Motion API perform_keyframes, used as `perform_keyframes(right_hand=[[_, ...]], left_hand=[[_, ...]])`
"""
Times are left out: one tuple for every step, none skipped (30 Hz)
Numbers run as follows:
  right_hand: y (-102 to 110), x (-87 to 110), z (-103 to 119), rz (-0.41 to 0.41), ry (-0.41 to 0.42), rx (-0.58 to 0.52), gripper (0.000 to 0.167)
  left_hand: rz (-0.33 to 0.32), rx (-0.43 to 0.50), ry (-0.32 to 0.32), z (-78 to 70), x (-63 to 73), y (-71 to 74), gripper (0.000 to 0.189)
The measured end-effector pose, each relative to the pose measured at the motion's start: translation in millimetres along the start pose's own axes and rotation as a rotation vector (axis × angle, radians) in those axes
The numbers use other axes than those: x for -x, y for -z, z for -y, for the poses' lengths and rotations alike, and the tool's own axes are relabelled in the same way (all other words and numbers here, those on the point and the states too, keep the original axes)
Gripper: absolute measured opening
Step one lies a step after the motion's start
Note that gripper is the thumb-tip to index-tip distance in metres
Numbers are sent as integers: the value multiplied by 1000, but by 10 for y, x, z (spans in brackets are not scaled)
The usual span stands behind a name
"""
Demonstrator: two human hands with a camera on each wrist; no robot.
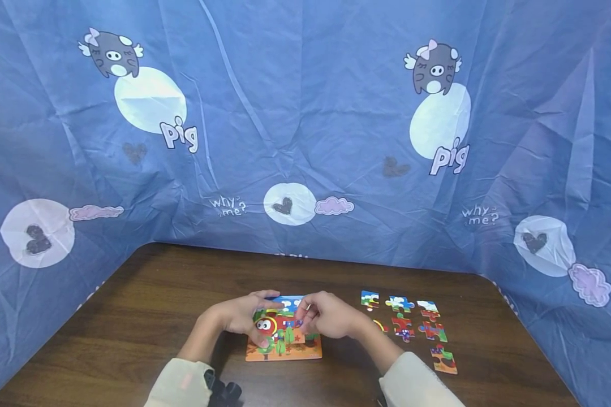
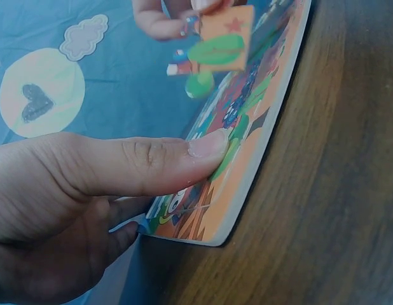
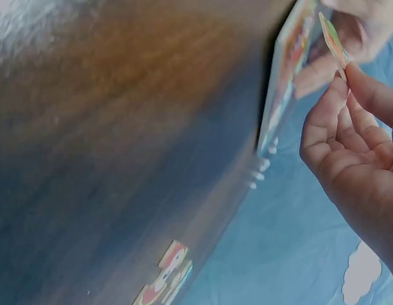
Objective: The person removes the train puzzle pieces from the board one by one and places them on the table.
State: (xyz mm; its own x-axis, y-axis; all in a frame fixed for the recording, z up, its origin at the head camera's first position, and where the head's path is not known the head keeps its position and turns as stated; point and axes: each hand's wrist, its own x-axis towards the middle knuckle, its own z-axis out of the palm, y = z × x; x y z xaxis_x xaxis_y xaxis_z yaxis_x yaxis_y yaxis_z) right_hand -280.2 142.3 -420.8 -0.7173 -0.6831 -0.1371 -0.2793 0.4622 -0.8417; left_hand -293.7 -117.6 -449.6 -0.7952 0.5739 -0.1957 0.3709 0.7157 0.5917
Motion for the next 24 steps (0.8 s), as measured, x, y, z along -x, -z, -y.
perform_keyframes(right_hand=[[25, 21, 1, -6, -5, -12, 22], [48, 43, 0, -12, -8, -23, 24], [74, 67, 2, -17, -6, -35, 24], [99, 88, -1, -22, -2, -37, 24], [122, 110, -4, -27, 1, -41, 24], [148, 133, -5, -29, 8, -45, 26], [173, 155, -10, -30, 15, -48, 26], [198, 176, -17, -31, 22, -50, 26], [222, 196, -25, -31, 31, -47, 25], [245, 215, -34, -31, 36, -44, 25], [266, 236, -40, -30, 38, -45, 25], [288, 257, -46, -27, 41, -43, 23], [309, 278, -56, -27, 38, -41, 21], [329, 301, -62, -27, 33, -38, 20], [349, 324, -67, -28, 28, -37, 18], [370, 350, -73, -28, 21, -42, 17], [390, 375, -80, -31, 14, -42, 16], [410, 401, -87, -34, 9, -41, 15], [431, 428, -96, -37, 8, -37, 15], [452, 454, -105, -41, 10, -30, 16], [475, 480, -117, -44, 11, -24, 17], [498, 506, -130, -47, 10, -16, 17], [520, 531, -146, -51, 8, -7, 18], [542, 556, -164, -54, 5, 1, 18]], left_hand=[[2, 1, 4, -2, 0, -3, 86], [2, 2, 9, -5, 0, -4, 86], [2, 1, 11, -10, 1, -3, 86], [1, 4, 14, -14, 2, -2, 86], [2, 9, 17, -18, 3, -1, 86], [4, 16, 22, -21, 3, -1, 86], [5, 24, 28, -22, 2, -1, 85], [6, 29, 33, -23, 1, 1, 85], [8, 35, 36, -23, 1, 2, 86], [9, 42, 39, -23, 1, 2, 86], [9, 46, 43, -22, 1, 0, 86], [9, 49, 45, -18, 0, -3, 86], [8, 51, 46, -18, 3, -3, 86], [6, 52, 46, -18, 5, -4, 87], [6, 53, 48, -15, 5, -7, 87], [5, 53, 48, -15, 7, -8, 86], [4, 51, 47, -14, 7, -10, 87], [2, 50, 45, -15, 8, -11, 86], [1, 48, 45, -17, 9, -10, 86], [0, 46, 45, -15, 8, -12, 86], [-1, 46, 44, -19, 10, -10, 86], [-3, 47, 42, -20, 11, -9, 85], [-3, 48, 43, -19, 12, -11, 85], [-4, 51, 46, -17, 14, -12, 85]])
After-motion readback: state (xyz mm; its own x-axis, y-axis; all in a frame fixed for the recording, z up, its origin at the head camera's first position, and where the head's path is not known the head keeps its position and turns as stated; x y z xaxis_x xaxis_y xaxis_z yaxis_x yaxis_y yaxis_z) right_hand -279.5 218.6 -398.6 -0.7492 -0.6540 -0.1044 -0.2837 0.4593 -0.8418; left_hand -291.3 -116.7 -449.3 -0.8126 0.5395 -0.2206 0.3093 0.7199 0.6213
